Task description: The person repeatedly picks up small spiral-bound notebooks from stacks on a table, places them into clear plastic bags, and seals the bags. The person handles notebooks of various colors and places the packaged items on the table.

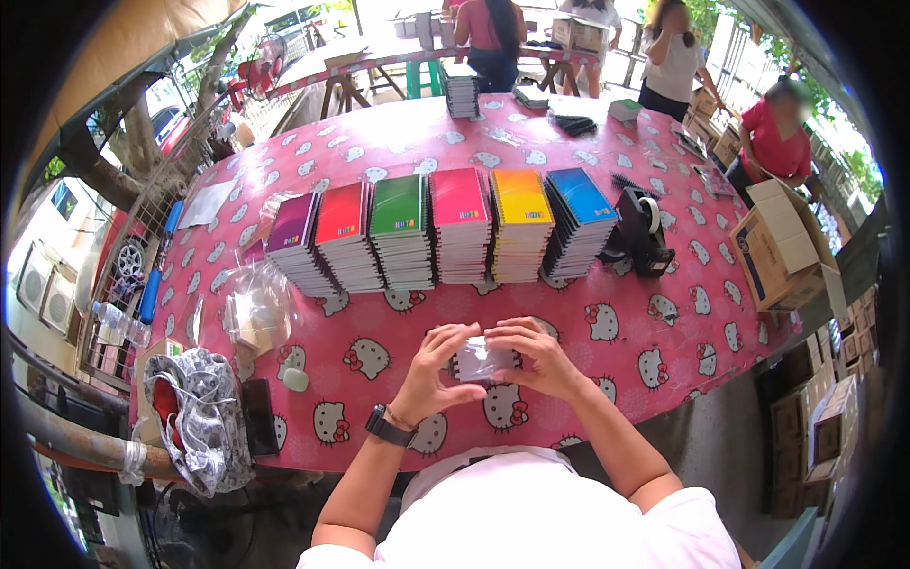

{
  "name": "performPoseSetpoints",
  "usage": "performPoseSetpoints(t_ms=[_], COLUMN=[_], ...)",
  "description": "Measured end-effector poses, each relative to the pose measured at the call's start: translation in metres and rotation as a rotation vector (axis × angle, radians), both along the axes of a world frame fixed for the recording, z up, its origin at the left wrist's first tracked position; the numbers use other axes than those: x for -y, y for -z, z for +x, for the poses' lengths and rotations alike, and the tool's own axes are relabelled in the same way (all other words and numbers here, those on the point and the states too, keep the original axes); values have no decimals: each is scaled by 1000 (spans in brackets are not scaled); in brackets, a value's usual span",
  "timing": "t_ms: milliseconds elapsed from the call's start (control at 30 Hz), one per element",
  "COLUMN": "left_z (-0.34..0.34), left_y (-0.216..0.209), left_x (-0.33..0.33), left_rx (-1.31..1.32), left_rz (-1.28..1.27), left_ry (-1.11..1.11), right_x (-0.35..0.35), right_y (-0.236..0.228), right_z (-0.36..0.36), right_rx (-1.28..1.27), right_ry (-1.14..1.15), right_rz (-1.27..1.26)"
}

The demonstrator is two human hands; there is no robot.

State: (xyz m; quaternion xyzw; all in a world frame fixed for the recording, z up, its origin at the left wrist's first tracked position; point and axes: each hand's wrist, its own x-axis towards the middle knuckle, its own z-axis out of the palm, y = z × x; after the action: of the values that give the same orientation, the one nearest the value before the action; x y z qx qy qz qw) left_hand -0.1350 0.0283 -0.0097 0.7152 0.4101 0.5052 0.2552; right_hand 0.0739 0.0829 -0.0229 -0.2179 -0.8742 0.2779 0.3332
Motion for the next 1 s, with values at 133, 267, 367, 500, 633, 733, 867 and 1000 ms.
performPoseSetpoints(t_ms=[133,267,367,500,633,733,867,1000], left_z=[2,3,4,9,25,14,37,31], left_y=[22,39,35,32,14,42,32,26], left_x=[16,14,8,3,6,27,40,43], left_rx=[-146,-80,56,331,341,-320,-630,-708], left_rz=[98,120,-13,-172,-10,355,86,102], left_ry=[-153,-211,-258,-261,-414,-443,-281,-281], right_x=[18,24,27,21,-4,-16,-22,-51], right_y=[7,14,4,-9,-4,3,7,2], right_z=[-11,-19,-24,-37,-33,-31,-24,20], right_rx=[-93,-149,-44,-177,-168,-222,-201,-150], right_ry=[129,237,335,471,338,261,213,411], right_rz=[48,134,22,-368,-792,-963,-894,-660])
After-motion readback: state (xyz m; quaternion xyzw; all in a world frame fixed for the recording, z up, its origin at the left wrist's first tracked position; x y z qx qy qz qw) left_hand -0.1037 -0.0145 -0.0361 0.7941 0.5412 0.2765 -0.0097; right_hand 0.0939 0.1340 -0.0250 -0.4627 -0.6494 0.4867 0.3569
